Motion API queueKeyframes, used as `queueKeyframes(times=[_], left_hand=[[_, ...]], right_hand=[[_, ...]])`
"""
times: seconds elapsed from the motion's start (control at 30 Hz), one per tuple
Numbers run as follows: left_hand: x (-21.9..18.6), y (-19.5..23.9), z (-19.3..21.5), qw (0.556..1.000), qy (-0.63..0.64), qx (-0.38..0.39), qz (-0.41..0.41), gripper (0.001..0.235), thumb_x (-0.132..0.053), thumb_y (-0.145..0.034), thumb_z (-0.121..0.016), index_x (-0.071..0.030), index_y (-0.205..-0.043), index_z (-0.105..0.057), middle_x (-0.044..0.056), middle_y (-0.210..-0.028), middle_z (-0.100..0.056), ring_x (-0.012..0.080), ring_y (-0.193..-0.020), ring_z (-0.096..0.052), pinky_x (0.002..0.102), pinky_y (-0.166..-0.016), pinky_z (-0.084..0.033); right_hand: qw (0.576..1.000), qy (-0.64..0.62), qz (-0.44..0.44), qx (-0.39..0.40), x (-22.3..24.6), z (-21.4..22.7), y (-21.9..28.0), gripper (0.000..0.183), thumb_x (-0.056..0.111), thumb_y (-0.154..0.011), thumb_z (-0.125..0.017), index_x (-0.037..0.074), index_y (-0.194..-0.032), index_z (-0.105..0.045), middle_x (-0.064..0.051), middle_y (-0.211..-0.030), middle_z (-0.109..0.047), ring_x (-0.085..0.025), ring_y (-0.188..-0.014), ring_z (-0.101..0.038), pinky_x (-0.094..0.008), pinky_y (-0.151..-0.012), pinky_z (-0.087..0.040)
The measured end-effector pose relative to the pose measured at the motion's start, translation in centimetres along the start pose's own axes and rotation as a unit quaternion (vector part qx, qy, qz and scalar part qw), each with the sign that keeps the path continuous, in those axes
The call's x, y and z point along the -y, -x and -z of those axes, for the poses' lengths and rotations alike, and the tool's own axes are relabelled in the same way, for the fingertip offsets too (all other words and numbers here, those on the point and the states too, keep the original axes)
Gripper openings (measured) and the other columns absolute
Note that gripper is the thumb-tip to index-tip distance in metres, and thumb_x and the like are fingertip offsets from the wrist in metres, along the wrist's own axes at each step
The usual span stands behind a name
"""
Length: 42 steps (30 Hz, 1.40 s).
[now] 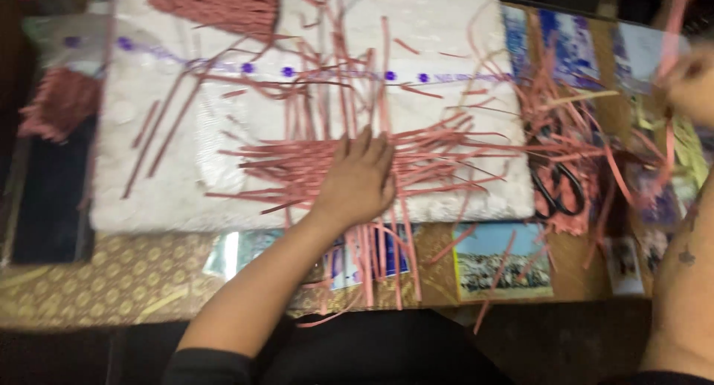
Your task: Weaving thin pink plastic strips together to create a flat mat or base for a product.
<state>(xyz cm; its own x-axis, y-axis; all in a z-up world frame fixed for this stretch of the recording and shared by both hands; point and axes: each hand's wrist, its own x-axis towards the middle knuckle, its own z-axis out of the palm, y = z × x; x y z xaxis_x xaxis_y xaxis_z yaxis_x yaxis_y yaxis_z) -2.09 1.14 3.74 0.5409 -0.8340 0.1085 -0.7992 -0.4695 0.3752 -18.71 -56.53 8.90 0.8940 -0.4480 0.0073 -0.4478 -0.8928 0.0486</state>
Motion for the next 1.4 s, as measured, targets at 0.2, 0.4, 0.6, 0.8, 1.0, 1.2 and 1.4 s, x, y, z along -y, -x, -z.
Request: queueKeyframes(times=[0.2, 0.4, 0.6, 0.8, 1.0, 1.2, 1.4], left_hand=[[0.1, 0.4, 0.3, 1.000, 0.013, -0.015, -0.002, 0.050, -0.028, -0.076, -0.037, -0.002, -0.118, -0.048, 0.015, -0.125, -0.042, 0.0340, -0.123, -0.027, 0.050, -0.097, -0.021], [0.0, 0.4, 0.3, 1.000, 0.000, 0.001, 0.003, 0.051, -0.029, -0.077, -0.032, -0.004, -0.120, -0.045, 0.014, -0.127, -0.040, 0.0322, -0.124, -0.026, 0.048, -0.099, -0.018], [1.0, -0.3, -2.1, 0.999, 0.021, -0.036, -0.017, 0.032, -0.035, -0.076, -0.035, -0.013, -0.077, -0.058, 0.007, -0.075, -0.055, 0.0296, -0.081, -0.050, 0.044, -0.074, -0.032], [1.2, -1.5, -3.1, 0.995, -0.049, 0.084, 0.001, 0.051, -0.042, -0.087, -0.028, -0.014, -0.130, -0.028, 0.006, -0.136, -0.027, 0.0298, -0.129, -0.013, 0.051, -0.102, -0.010], [1.1, -1.6, -2.6, 0.994, -0.027, 0.103, 0.014, 0.053, -0.038, -0.083, -0.030, -0.014, -0.130, -0.030, 0.005, -0.137, -0.027, 0.0276, -0.130, -0.012, 0.048, -0.103, -0.010], [0.9, -1.4, -2.0, 0.994, -0.022, 0.109, 0.013, 0.053, -0.037, -0.083, -0.030, -0.013, -0.130, -0.031, 0.005, -0.137, -0.026, 0.0278, -0.130, -0.012, 0.048, -0.103, -0.010], [0.7, -1.4, -1.8, 0.992, -0.039, 0.118, 0.021, 0.054, -0.037, -0.082, -0.027, -0.014, -0.131, -0.030, 0.004, -0.138, -0.025, 0.0265, -0.130, -0.011, 0.047, -0.103, -0.009]], right_hand=[[0.995, 0.091, 0.013, 0.038, 23.3, 4.4, 1.5, 0.081, 0.065, -0.053, -0.065, 0.007, -0.110, -0.065, -0.020, -0.092, -0.066, -0.039, -0.093, -0.058, -0.042, -0.074, -0.045], [0.919, 0.037, 0.314, -0.237, 42.2, 8.5, 4.0, 0.046, 0.034, -0.080, -0.069, 0.009, -0.118, -0.064, -0.012, -0.107, -0.061, -0.027, -0.107, -0.054, -0.034, -0.090, -0.038], [0.848, -0.119, 0.498, -0.133, 59.0, 3.5, 5.4, 0.008, 0.021, -0.072, -0.060, 0.020, -0.080, -0.061, 0.000, -0.073, -0.056, -0.022, -0.076, -0.056, -0.033, -0.065, -0.044], [0.837, -0.070, 0.533, -0.101, 67.9, -0.4, 5.2, 0.014, 0.009, -0.075, -0.048, 0.010, -0.083, -0.059, -0.009, -0.080, -0.056, -0.024, -0.077, -0.055, -0.035, -0.064, -0.044], [0.858, -0.006, 0.502, -0.108, 69.4, -3.1, 4.8, 0.010, 0.009, -0.078, -0.045, 0.006, -0.077, -0.054, -0.008, -0.064, -0.051, -0.021, -0.063, -0.056, -0.031, -0.058, -0.045], [0.822, 0.012, 0.542, -0.175, 68.9, -2.8, 5.6, 0.009, 0.005, -0.072, -0.050, 0.008, -0.065, -0.055, -0.005, -0.055, -0.049, -0.018, -0.056, -0.053, -0.030, -0.054, -0.042], [0.753, -0.181, 0.584, -0.245, 67.9, 1.3, 8.3, 0.006, 0.007, -0.076, -0.049, 0.012, -0.074, -0.053, -0.001, -0.065, -0.050, -0.016, -0.064, -0.055, -0.027, -0.060, -0.044]])
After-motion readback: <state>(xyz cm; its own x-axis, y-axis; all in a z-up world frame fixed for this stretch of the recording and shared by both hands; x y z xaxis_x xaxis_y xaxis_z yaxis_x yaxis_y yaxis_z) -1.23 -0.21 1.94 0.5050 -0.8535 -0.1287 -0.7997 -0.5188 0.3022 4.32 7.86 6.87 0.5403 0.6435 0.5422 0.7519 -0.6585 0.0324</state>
